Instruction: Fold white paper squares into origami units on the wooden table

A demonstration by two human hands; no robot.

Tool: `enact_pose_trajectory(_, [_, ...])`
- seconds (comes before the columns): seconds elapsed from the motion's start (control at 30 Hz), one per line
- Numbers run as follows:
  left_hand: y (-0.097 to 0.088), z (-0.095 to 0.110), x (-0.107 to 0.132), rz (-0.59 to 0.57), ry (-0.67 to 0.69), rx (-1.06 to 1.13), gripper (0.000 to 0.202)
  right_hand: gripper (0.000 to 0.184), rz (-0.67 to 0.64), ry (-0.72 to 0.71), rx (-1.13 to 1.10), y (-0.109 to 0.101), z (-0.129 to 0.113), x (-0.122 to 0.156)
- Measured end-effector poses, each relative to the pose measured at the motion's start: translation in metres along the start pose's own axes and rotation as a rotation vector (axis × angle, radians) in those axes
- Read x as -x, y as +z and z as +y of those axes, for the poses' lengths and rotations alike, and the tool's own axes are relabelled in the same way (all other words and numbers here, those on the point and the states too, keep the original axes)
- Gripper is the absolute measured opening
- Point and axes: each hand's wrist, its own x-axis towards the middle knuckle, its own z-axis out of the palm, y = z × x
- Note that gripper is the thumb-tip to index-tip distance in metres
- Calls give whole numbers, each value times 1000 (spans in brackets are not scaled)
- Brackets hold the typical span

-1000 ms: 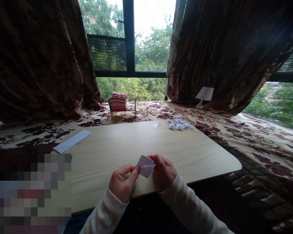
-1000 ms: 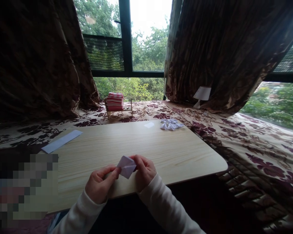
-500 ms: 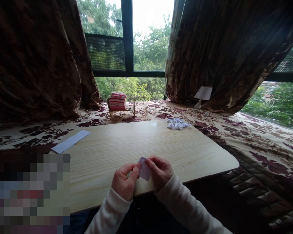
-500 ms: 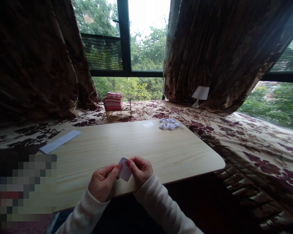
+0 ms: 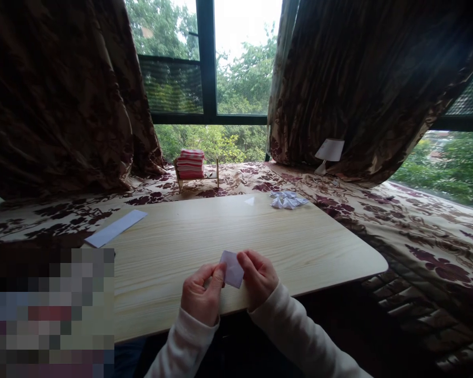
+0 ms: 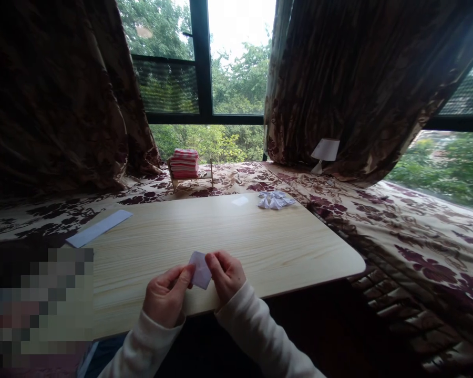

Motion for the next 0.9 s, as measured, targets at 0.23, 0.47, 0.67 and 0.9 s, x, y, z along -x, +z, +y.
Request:
enact_pose_trajectory(0.23, [7,-1,-10,10,-80,81,29,24,-5,-74,105,-1,1,4])
enact_pose_trajectory(0.47, [10,-4,-15,45,-80,74,25,22,-21,-59,114,1,-2,5])
enact_pose_trajectory(0.67, [9,-5,-14,-15,-14,28,28,24,-42,-52,110,1,-1,6])
enact_pose_trajectory(0.9, [11,-9,-10,30,143,-113,29,31,-21,-29,165,1,-3,5])
